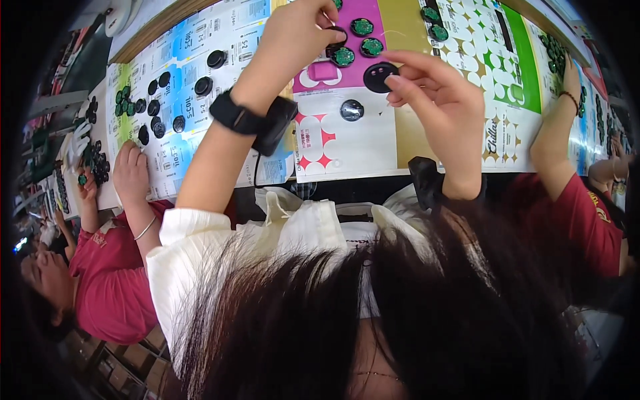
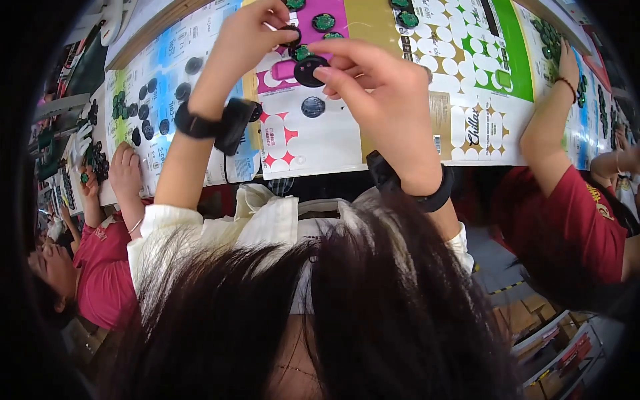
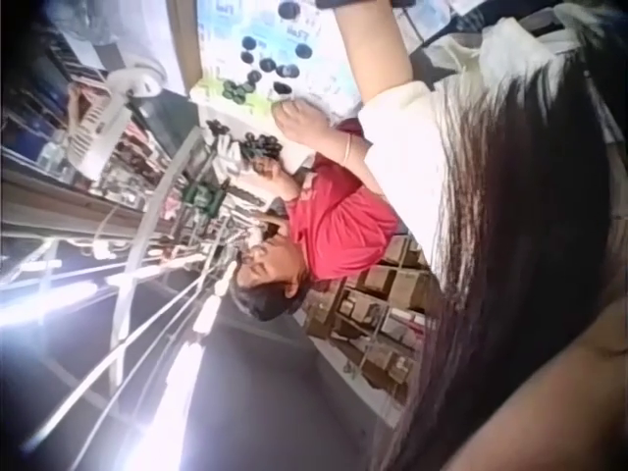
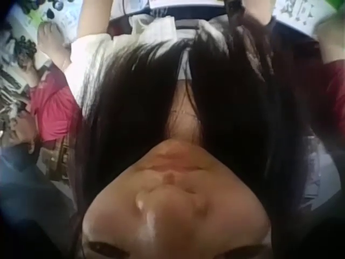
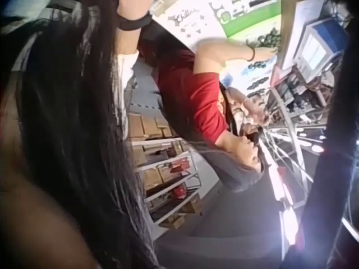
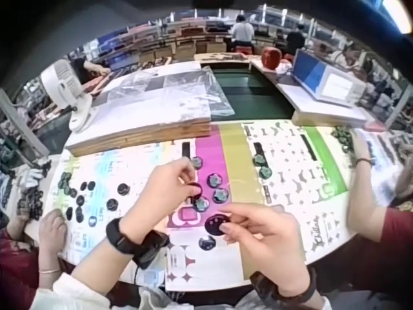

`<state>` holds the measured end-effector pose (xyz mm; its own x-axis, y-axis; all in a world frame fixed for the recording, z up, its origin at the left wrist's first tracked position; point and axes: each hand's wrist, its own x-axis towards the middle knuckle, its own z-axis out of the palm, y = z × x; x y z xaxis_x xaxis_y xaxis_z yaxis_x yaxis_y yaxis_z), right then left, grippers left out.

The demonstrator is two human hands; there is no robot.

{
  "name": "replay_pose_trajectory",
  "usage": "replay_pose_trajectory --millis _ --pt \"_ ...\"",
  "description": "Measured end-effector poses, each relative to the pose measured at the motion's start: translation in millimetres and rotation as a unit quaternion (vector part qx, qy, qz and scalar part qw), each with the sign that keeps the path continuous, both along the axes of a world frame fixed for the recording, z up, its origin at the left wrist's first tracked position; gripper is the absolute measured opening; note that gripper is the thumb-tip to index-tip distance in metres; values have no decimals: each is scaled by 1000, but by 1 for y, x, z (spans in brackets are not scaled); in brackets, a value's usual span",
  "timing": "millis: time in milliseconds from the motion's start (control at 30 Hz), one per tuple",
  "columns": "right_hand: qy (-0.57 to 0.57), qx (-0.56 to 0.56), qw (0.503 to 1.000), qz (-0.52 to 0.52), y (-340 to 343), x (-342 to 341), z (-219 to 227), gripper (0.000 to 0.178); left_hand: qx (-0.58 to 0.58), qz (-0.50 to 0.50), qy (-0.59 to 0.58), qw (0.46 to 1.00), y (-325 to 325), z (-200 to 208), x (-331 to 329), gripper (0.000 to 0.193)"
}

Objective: Manual assembly of small black plastic electronic components at a factory workbench.

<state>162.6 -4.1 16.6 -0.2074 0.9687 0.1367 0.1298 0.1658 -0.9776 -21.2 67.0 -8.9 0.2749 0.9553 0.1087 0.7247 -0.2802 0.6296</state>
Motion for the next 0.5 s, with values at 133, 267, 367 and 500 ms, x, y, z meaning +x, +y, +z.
replay_pose_trajectory --millis 133,267,367,500 --pt "86 -19 996 -6 4 9 2 21 -158 45 -318 934 -35 18 14 23" --pt "99 3 995 33 9 6 -2 26 -125 68 -462 876 -73 29 30 25" --pt "72 11 997 -3 5 9 -7 25 -148 124 -552 811 -84 37 56 22" --pt "-28 116 993 -7 -1 5 2 28 -164 240 -571 768 -97 49 61 19"
